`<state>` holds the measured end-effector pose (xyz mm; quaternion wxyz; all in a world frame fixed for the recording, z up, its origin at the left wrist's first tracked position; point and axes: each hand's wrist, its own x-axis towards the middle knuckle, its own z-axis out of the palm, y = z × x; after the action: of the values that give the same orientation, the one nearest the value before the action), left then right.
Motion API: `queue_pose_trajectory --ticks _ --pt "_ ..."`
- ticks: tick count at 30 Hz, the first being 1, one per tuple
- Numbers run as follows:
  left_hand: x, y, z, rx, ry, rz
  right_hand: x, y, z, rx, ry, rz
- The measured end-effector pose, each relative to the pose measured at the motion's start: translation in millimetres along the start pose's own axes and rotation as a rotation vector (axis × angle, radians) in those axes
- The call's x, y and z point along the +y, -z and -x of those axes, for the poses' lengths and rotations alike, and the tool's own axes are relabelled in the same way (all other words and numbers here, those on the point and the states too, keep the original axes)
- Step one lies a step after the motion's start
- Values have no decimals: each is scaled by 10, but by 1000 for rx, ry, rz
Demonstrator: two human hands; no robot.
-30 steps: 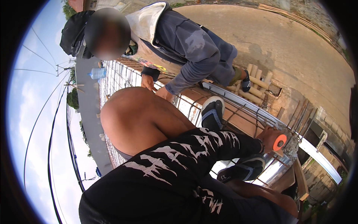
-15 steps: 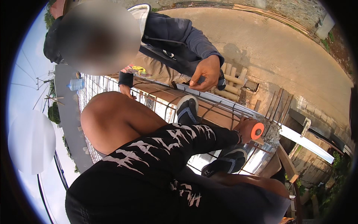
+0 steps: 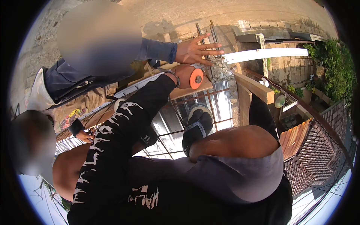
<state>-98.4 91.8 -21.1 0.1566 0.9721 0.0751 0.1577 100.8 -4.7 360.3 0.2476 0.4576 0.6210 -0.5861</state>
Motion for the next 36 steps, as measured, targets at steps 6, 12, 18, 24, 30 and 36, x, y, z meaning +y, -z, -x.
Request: queue_pose_trajectory --ticks 6,12,18,24,30,36 --pt "-158 107 -519 -397 -160 -173 137 -45 16 28 -8 -85" --pt "-173 -15 -626 -195 -246 -123 125 -86 -20 13 -51 -106" --pt "-209 68 -833 -243 -314 -155 174 -46 -63 26 -69 -127" --pt "-265 60 -867 -282 -289 -60 251 -51 -89 43 -81 -125" --pt "-310 25 -958 -304 -355 -65 162 -156 37 171 -229 -55" --pt "-324 -77 -965 -224 -347 14 58 -250 83 276 -395 25"
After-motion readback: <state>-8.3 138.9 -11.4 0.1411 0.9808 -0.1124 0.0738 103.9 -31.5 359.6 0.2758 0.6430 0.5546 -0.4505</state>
